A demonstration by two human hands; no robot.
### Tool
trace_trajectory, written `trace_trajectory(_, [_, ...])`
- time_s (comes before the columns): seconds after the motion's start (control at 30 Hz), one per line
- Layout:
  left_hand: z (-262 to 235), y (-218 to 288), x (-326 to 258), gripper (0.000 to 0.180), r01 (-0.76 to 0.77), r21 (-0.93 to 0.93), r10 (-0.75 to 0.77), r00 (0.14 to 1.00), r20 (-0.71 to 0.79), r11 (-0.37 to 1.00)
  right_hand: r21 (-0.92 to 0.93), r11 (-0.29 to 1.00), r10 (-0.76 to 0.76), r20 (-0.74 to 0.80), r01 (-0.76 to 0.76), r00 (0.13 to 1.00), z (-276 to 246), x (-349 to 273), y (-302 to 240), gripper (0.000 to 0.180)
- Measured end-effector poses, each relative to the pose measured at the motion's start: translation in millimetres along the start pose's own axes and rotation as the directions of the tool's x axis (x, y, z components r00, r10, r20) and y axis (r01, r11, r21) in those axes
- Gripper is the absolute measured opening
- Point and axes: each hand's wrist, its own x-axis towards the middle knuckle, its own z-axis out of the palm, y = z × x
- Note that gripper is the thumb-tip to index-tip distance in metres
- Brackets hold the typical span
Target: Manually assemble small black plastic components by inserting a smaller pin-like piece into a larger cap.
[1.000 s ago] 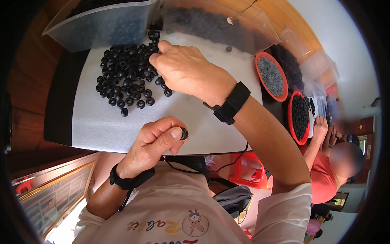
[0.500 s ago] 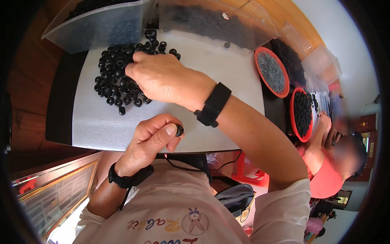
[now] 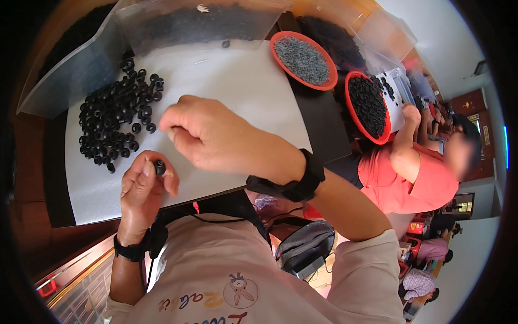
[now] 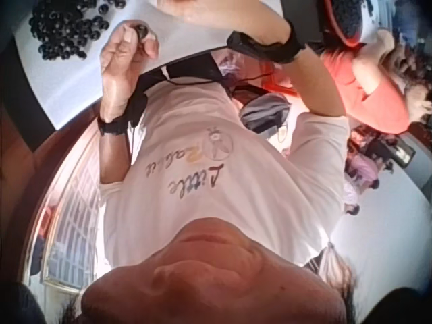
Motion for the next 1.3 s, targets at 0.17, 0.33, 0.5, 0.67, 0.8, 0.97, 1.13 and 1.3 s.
trace_trajectory(0.17, [-0.2, 2.1, -1.2, 0.036, 0.029, 0.020, -0.029, 0.999, 0.022, 0.999, 0.228, 0.943, 0.226, 0.104, -0.245, 0.969, -4.4, -18.4, -13.3, 0.010])
trace_trajectory(0.33, [-3.4, 2.2, -1.9, 0.036, 0.042, -0.053, -0.038, 0.997, 0.073, 0.998, 0.414, 0.845, 0.308, 0.144, -0.340, 0.940, -2.8, -27.3, -22.6, 0.006])
trace_trajectory(0.5, [-3.3, 3.5, -2.2, 0.037, 0.061, -0.046, -0.057, 0.996, 0.071, 0.997, 0.415, 0.886, 0.198, 0.062, -0.206, 0.978, -0.4, -29.6, -25.9, 0.007])
trace_trajectory(0.67, [-3.8, 5.4, -2.9, 0.036, 0.070, -0.050, -0.063, 0.991, 0.120, 0.996, 0.410, 0.881, 0.215, 0.094, -0.235, 0.972, -0.7, -32.2, -27.7, 0.008])
trace_trajectory(0.8, [-3.8, 8.4, -4.3, 0.036, 0.089, -0.032, -0.085, 0.990, 0.108, 0.995, 0.287, 0.956, 0.039, 0.056, -0.054, 0.998, 0.2, -28.1, -26.8, 0.009])
trace_trajectory(0.97, [-1.7, 9.2, -6.1, 0.038, 0.089, 0.037, -0.092, 0.991, 0.096, 0.995, 0.222, 0.974, -0.057, 0.007, 0.054, 0.998, 5.4, -29.9, -26.4, 0.011])
trace_trajectory(1.13, [-0.5, 6.5, -4.5, 0.044, 0.071, 0.047, -0.075, 0.994, 0.077, 0.996, 0.194, 0.979, -0.073, 0.037, 0.065, 0.997, 4.5, -34.1, -25.9, 0.016])
trace_trajectory(1.3, [-0.3, 5.7, -4.0, 0.046, 0.072, 0.067, -0.076, 0.995, 0.058, 0.995, 0.150, 0.989, -0.010, -0.012, 0.012, 1.000, 2.5, -35.7, -31.1, 0.017])
